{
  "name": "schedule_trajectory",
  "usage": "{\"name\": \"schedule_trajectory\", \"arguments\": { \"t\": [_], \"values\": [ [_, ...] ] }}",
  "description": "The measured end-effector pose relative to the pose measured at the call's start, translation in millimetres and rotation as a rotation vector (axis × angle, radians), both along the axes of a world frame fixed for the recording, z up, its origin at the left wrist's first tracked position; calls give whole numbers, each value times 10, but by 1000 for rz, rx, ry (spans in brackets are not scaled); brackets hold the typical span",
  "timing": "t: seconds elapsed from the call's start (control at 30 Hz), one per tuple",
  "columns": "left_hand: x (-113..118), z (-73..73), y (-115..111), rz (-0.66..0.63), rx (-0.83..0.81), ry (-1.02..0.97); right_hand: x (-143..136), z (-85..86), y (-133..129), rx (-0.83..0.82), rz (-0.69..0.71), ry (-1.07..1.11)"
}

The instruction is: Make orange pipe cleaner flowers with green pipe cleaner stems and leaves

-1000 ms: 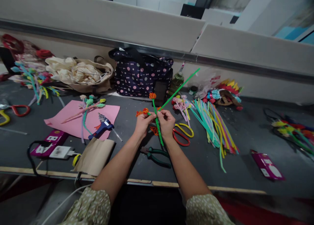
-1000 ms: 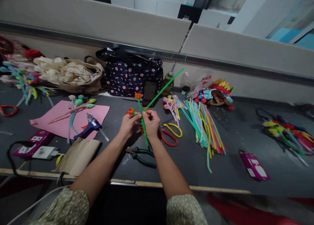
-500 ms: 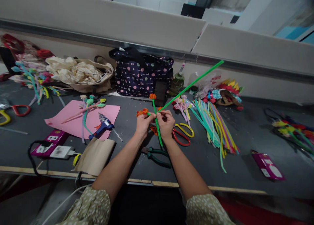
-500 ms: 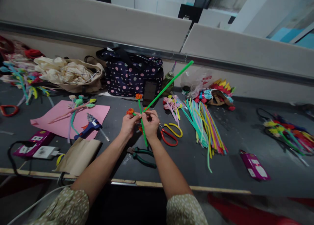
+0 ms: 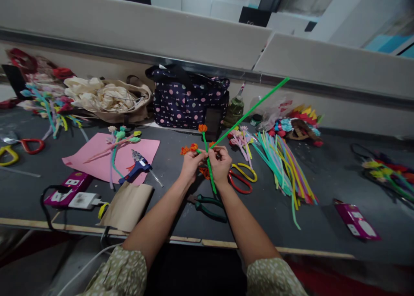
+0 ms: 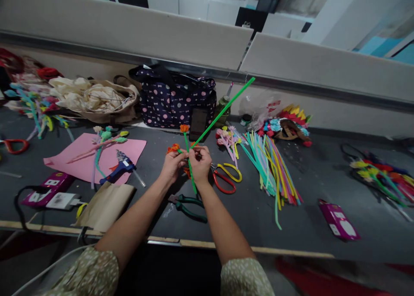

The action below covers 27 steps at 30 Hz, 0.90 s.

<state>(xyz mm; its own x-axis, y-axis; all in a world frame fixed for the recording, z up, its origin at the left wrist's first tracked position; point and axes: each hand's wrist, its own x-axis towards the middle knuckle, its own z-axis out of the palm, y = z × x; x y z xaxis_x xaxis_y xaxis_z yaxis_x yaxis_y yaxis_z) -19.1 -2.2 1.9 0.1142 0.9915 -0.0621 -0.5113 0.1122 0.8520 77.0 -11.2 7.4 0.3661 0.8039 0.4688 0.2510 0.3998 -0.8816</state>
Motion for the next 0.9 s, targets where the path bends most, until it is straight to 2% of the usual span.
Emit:
{"name": "schedule_trajectory", "arguments": {
  "t": [0.37, 0.7, 0.9],
  "values": [
    [-4, 55, -23, -2, -3, -44, 18, 16, 0, 2, -9, -27],
    [-11, -6, -5, 56, 29, -13, 9, 10, 0, -4, 4, -23],
    [-11, 24, -15, 29, 25, -21, 15, 20, -7, -6, 4, -8]
  ]
}}
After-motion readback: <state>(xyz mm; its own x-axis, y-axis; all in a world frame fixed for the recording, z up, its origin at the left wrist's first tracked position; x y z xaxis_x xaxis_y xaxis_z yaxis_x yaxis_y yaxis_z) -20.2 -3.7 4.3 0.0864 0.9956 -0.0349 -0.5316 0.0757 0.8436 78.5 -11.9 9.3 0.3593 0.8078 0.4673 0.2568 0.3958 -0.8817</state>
